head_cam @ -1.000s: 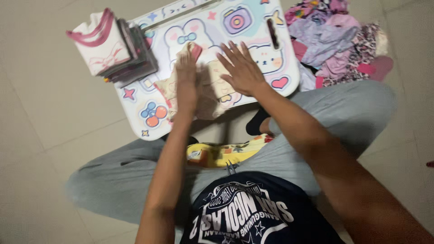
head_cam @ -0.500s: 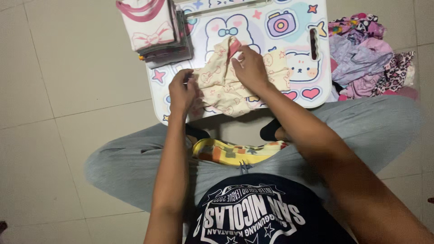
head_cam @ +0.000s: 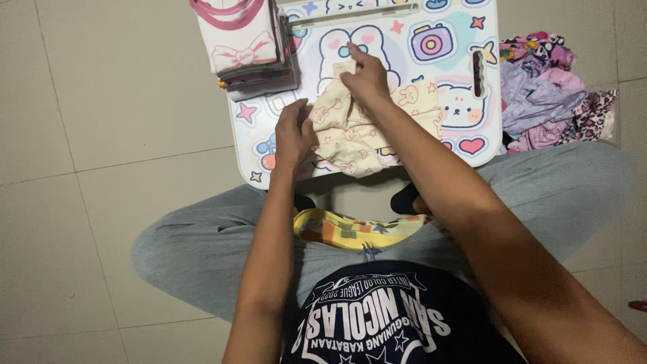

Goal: The person sits on the floor and folds a patterned cloth on a small white tray, then stacks it with other folded items. The person then picks up a black Barbie top from a pile and begins folding it on the tray.

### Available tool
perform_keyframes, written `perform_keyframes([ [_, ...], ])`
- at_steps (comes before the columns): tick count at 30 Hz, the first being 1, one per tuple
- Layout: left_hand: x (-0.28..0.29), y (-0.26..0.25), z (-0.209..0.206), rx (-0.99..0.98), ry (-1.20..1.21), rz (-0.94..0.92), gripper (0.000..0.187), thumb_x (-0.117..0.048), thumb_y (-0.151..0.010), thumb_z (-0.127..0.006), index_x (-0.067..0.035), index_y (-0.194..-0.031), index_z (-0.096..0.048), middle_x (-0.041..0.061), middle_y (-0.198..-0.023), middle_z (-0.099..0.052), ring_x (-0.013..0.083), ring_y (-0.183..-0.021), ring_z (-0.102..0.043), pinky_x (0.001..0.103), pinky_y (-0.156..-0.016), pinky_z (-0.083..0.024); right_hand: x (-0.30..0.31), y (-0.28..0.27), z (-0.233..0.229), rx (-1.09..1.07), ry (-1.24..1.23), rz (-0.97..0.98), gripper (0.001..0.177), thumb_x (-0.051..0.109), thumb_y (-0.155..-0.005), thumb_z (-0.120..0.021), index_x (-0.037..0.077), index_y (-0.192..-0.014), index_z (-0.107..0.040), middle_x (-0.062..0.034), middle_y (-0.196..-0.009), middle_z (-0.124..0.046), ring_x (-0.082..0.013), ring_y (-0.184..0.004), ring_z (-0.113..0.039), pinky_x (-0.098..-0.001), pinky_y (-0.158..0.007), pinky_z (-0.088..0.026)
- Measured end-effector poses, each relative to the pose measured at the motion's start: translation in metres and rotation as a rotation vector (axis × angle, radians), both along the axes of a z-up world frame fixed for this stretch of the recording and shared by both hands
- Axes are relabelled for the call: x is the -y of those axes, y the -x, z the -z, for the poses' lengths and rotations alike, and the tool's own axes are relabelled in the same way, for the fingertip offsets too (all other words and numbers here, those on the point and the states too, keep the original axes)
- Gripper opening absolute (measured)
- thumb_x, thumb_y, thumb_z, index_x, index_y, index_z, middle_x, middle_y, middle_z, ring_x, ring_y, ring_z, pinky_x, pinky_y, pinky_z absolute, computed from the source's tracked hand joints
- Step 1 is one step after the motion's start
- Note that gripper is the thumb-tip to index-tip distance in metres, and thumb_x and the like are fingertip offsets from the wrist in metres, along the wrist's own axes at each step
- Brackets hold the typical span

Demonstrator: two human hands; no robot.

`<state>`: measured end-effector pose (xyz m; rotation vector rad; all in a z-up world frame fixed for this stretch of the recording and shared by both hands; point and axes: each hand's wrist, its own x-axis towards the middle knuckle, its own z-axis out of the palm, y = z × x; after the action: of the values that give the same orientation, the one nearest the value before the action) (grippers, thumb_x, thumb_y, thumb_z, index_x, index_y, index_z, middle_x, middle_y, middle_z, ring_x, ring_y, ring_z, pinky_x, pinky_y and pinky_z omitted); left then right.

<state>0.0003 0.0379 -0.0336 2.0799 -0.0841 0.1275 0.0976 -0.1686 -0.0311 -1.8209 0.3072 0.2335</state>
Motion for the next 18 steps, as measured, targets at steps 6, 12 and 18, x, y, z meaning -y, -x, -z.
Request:
perform_keyframes([
  [6, 0.001, 0.0, 0.0, -0.026, -0.062, 0.048, 0.062, -0.008, -0.077, -0.083, -0.002, -0.134, -0.058, 0.021, -0.119, -0.067, 0.0349, -0.111, -0.067, 0.04, -0.097, -0.054, 0.012, -0.028, 0.016, -0.315, -0.857, 0.115, 0.064, -0.016, -0.076, -0.055, 0.0, -0.138, -0.057, -0.0181, -0.109, -0.068, -0.0249, -0.089, -0.071, -0.036, -0.082, -0.062],
  [12, 0.001, -0.002, -0.002, -0.108, -0.053, 0.024, 0.062, -0.012, -0.08, -0.082, -0.005, -0.136, -0.059, 0.021, -0.122, -0.07, 0.0355, -0.111, -0.069, 0.04, -0.094, -0.055, 0.032, -0.05, 0.028, -0.259, -1.181, 0.1, 0.034, -0.013, -0.096, -0.066, -0.005, -0.128, -0.06, -0.0175, -0.112, -0.065, -0.0296, -0.106, -0.067, -0.0475, -0.105, -0.06],
  [18, 0.001, -0.003, 0.003, -0.138, -0.026, -0.027, 0.048, -0.013, -0.092, -0.071, -0.007, -0.138, -0.06, 0.021, -0.115, -0.071, 0.036, -0.106, -0.071, 0.042, -0.092, -0.056, 0.045, -0.068, 0.006, -0.186, -1.055, 0.035, 0.038, -0.009, -0.09, -0.065, 0.003, -0.126, -0.064, -0.0135, -0.113, -0.072, -0.0262, -0.104, -0.073, -0.0444, -0.097, -0.062],
])
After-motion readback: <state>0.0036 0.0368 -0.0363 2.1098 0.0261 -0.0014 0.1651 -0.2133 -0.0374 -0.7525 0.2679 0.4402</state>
